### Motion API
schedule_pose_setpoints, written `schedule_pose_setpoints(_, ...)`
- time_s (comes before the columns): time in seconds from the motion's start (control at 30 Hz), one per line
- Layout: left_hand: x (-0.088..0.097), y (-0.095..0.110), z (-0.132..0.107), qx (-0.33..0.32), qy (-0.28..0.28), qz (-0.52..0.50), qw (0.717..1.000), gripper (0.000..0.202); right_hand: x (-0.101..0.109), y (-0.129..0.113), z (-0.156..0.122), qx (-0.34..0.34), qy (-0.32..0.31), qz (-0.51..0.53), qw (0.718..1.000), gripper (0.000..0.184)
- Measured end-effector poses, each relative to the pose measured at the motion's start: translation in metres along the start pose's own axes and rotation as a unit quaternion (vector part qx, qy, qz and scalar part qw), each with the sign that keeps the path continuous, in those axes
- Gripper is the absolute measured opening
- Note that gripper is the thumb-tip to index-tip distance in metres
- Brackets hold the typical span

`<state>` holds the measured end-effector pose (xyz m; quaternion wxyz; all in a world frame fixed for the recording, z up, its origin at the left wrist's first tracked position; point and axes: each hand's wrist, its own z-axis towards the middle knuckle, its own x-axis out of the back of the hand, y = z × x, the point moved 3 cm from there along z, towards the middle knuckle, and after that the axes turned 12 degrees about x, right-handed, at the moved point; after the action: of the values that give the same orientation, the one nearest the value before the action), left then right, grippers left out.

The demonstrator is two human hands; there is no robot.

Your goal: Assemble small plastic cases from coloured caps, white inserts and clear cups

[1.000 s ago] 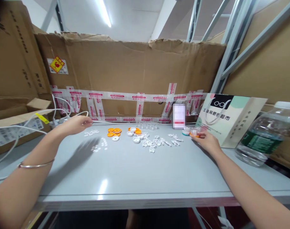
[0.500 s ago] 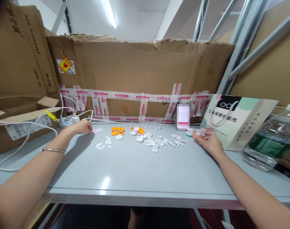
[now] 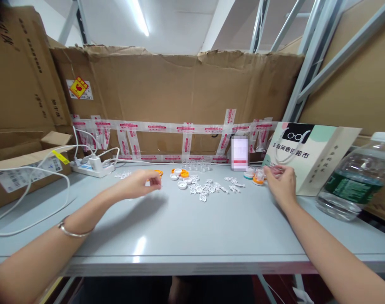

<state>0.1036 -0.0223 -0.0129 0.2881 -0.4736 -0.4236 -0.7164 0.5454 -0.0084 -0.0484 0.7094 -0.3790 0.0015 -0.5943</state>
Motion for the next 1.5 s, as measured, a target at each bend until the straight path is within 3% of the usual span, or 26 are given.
schedule_pose_setpoints(0.1, -0.032, 0.017, 0.003, -0.032, -0.036, -0.008, 0.999, 0.012, 0.0, -0.005, -0.001, 0.016, 0.005, 0.028, 0.999, 0.034)
schedule_pose_setpoints(0.2, -0.045, 0.015, 0.008, -0.028, -0.048, -0.011, 0.998, 0.012, -0.001, -0.006, -0.001, 0.027, 0.01, 0.045, 0.999, 0.029)
schedule_pose_setpoints(0.3, -0.028, 0.005, 0.008, -0.017, -0.028, -0.02, 0.999, 0.017, -0.002, -0.005, -0.001, 0.037, 0.02, 0.062, 0.997, 0.028)
schedule_pose_setpoints(0.43, 0.025, -0.023, -0.005, 0.039, 0.009, -0.021, 0.999, 0.021, -0.001, -0.009, -0.001, 0.044, 0.054, 0.092, 0.993, 0.024)
schedule_pose_setpoints(0.53, 0.049, -0.048, -0.019, 0.094, -0.068, 0.044, 0.992, 0.019, 0.001, -0.014, -0.002, 0.048, 0.064, 0.109, 0.991, 0.02)
schedule_pose_setpoints(0.67, 0.046, -0.079, -0.033, 0.148, -0.17, 0.102, 0.969, 0.017, 0.002, -0.022, -0.005, 0.052, 0.064, 0.128, 0.988, 0.016)
schedule_pose_setpoints(0.77, 0.041, -0.105, -0.037, 0.18, -0.171, 0.1, 0.963, 0.021, 0.004, -0.037, -0.012, 0.08, 0.081, 0.153, 0.982, 0.011)
schedule_pose_setpoints(0.87, 0.042, -0.127, -0.039, 0.221, -0.165, 0.097, 0.956, 0.024, 0.005, -0.072, -0.027, 0.177, 0.079, 0.168, 0.967, 0.009)
schedule_pose_setpoints(0.97, 0.042, -0.136, -0.041, 0.237, -0.166, 0.103, 0.952, 0.025, -0.002, -0.126, -0.045, 0.331, -0.009, 0.193, 0.924, 0.008)
schedule_pose_setpoints(1.07, 0.037, -0.133, -0.042, 0.239, -0.175, 0.107, 0.949, 0.028, -0.026, -0.184, -0.065, 0.478, -0.155, 0.206, 0.84, 0.008)
schedule_pose_setpoints(1.13, 0.033, -0.13, -0.041, 0.238, -0.179, 0.111, 0.948, 0.029, -0.052, -0.215, -0.076, 0.515, -0.26, 0.162, 0.8, 0.009)
schedule_pose_setpoints(1.2, 0.03, -0.128, -0.039, 0.239, -0.177, 0.117, 0.948, 0.028, -0.084, -0.238, -0.081, 0.473, -0.347, 0.146, 0.796, 0.009)
schedule_pose_setpoints(1.33, 0.027, -0.129, -0.037, 0.243, -0.175, 0.126, 0.946, 0.024, -0.139, -0.268, -0.087, 0.421, -0.393, 0.146, 0.804, 0.012)
schedule_pose_setpoints(1.5, 0.027, -0.127, -0.037, 0.25, -0.175, 0.135, 0.943, 0.021, -0.176, -0.279, -0.094, 0.37, -0.436, 0.161, 0.805, 0.024)
